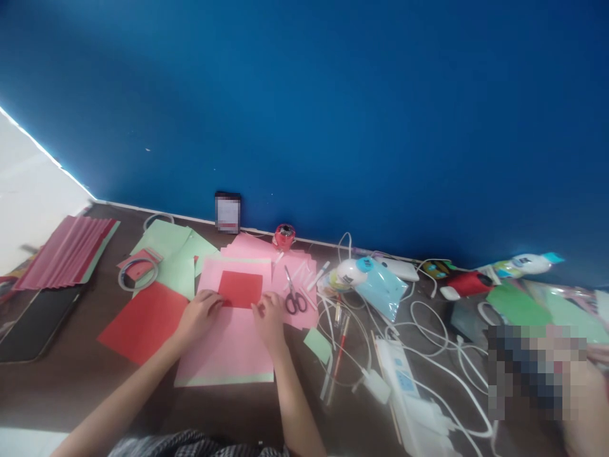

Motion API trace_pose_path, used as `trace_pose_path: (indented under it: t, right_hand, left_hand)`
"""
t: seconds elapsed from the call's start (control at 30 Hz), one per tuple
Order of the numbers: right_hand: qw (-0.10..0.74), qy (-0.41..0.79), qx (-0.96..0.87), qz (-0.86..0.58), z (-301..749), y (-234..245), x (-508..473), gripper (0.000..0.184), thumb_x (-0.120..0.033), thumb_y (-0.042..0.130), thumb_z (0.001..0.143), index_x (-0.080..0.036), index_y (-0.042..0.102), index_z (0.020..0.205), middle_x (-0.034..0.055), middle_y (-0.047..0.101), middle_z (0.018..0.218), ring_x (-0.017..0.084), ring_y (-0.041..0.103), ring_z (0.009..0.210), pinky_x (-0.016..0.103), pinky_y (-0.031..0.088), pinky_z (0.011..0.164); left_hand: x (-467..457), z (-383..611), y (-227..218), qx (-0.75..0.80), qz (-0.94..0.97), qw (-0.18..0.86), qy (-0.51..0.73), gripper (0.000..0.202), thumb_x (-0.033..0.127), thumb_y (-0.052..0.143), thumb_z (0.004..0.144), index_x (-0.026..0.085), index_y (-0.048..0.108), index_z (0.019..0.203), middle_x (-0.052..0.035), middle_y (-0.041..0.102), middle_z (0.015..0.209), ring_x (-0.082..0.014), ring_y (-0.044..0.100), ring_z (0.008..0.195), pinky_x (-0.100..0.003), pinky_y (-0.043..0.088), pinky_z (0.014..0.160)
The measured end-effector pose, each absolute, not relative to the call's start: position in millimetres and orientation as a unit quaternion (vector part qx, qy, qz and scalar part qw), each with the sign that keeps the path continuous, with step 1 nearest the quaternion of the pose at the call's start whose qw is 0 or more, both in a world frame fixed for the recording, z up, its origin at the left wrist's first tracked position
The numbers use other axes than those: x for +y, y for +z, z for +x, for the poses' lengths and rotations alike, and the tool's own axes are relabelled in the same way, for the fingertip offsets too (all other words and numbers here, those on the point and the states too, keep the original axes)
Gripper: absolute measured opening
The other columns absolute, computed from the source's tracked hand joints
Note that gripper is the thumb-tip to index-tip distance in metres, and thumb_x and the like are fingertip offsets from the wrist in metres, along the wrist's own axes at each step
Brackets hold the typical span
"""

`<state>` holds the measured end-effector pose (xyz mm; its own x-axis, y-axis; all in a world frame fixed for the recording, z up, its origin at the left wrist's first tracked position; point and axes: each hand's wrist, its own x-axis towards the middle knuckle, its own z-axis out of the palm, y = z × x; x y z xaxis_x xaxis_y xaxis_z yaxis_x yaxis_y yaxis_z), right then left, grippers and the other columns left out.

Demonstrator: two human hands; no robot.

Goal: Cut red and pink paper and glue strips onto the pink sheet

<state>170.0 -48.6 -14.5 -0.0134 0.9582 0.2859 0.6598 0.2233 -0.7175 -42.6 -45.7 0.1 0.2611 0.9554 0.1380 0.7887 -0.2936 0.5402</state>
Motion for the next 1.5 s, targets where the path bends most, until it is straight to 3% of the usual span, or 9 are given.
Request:
trace_pose_path:
  t: [0.17,0.27,0.4,0.6,0.77,0.97,1.23,1.5]
  right_hand:
    - [0.369,0.195,-0.689,-0.593,169,-12,-49,0.017,-0.021,0.056,0.079,-0.02,0.048,0.065,0.0073,0.054,0.094,0.022,0.049,0.096,0.04,0.04,0.086]
    - [0.364,0.189,-0.69,-0.596,168,-11,-50,0.017,-0.022,0.055,0.08,-0.02,0.047,0.066,0.0074,0.054,0.093,0.022,0.049,0.095,0.039,0.04,0.086]
    - [0.363,0.19,-0.695,-0.592,167,-12,-51,0.014,-0.023,0.051,0.083,-0.02,0.048,0.07,0.0075,0.054,0.094,0.021,0.049,0.097,0.038,0.04,0.087]
    - [0.364,0.156,-0.697,-0.597,164,-11,-52,0.012,-0.023,0.044,0.086,-0.018,0.053,0.081,0.0119,0.054,0.102,0.022,0.049,0.102,0.041,0.043,0.088]
    - [0.309,0.06,-0.742,-0.591,149,-5,-69,0.033,-0.012,0.033,0.087,-0.012,0.056,0.109,0.0157,0.054,0.118,0.025,0.041,0.119,0.046,0.036,0.099]
    - [0.171,0.077,-0.834,-0.52,127,-3,-92,0.05,-0.009,0.031,0.085,-0.014,0.042,0.133,0.0083,0.048,0.134,0.021,0.037,0.127,0.041,0.03,0.106]
    - [0.129,0.099,-0.813,-0.559,126,-3,-96,0.048,-0.023,0.031,0.091,-0.018,0.035,0.138,0.0057,0.044,0.138,0.021,0.036,0.129,0.046,0.021,0.108]
    - [0.13,0.079,-0.798,-0.584,138,-8,-100,0.049,-0.026,0.03,0.09,-0.017,0.035,0.138,0.0074,0.044,0.137,0.022,0.036,0.129,0.048,0.013,0.11]
  left_hand:
    - [-62,-28,2,0.492,0.856,0.049,0.148,0.03,0.007,0.047,0.08,0.019,0.063,0.102,-0.0102,0.061,0.11,-0.027,0.052,0.107,-0.047,0.032,0.1]
    - [-73,-17,1,0.478,0.872,0.028,0.097,0.034,0.006,0.046,0.078,0.012,0.061,0.107,-0.0144,0.06,0.113,-0.028,0.052,0.109,-0.045,0.032,0.102]
    - [-85,-10,-7,0.49,0.87,-0.002,0.055,0.045,0.006,0.042,0.076,0.004,0.052,0.12,-0.0205,0.049,0.128,-0.0321,0.042,0.123,-0.044,0.034,0.102]
    - [-89,-10,-25,0.477,0.876,-0.007,0.066,0.053,0.01,0.04,0.077,-0.004,0.041,0.129,-0.0252,0.043,0.133,-0.0342,0.031,0.13,-0.048,0.027,0.106]
    - [-91,-11,-34,0.469,0.879,-0.013,0.086,0.056,0.014,0.037,0.08,-0.001,0.033,0.134,-0.0258,0.039,0.136,-0.0337,0.025,0.133,-0.054,0.023,0.106]
    - [-92,-14,-30,0.464,0.882,0.001,0.079,0.058,0.02,0.039,0.082,0.007,0.03,0.138,-0.0198,0.034,0.141,-0.0338,0.019,0.135,-0.053,0.018,0.108]
    - [-94,-15,-21,0.505,0.86,0.001,0.066,0.06,0.038,0.038,0.086,0.011,0.031,0.139,-0.0176,0.034,0.142,-0.0373,0.019,0.134,-0.059,0.009,0.107]
    - [-96,-15,-15,0.531,0.844,-0.011,0.075,0.055,0.035,0.034,0.088,0.012,0.034,0.138,-0.0184,0.031,0.143,-0.0342,0.026,0.133,-0.057,0.011,0.107]
